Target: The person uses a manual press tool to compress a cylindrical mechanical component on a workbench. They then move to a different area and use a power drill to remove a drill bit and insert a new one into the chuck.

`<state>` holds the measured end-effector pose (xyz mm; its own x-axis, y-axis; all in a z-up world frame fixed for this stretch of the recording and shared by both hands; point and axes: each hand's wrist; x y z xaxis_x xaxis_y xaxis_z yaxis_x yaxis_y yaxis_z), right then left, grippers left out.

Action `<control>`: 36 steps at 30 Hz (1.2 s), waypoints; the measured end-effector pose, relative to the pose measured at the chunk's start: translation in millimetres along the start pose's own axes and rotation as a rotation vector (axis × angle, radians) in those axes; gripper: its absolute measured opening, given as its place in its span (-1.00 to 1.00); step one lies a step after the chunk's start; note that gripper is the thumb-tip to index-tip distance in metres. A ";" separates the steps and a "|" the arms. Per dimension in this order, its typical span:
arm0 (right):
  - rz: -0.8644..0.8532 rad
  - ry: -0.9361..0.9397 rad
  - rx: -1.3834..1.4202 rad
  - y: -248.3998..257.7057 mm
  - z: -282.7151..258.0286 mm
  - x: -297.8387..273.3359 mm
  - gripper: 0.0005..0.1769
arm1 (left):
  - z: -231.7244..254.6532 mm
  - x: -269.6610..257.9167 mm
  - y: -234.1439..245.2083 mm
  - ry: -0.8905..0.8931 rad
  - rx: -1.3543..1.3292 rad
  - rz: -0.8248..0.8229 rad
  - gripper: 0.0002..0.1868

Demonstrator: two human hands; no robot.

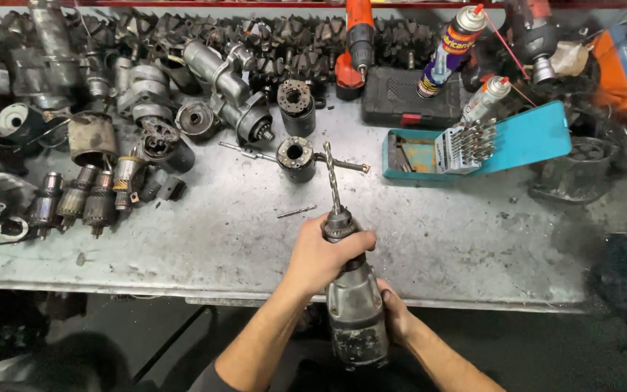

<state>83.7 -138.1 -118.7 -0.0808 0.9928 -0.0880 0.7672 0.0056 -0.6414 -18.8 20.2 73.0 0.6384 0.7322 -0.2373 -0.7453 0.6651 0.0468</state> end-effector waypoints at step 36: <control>0.628 -0.048 -0.753 102.0 11.6 13.2 -0.23 | -111.8 60.0 -1.3 0.098 -0.805 -0.427 -0.69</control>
<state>153.5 -125.8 -194.2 0.4679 0.8353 -0.2887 0.8833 -0.4309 0.1848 -1.0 46.9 -49.8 0.8987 0.4074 -0.1624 -0.3822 0.5460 -0.7455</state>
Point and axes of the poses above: each hand's wrist, its own x-axis towards the middle knuckle, its own y-axis out of the back of the hand, z = x × y, and after that the axes turned 6 degrees about -x, right-handed
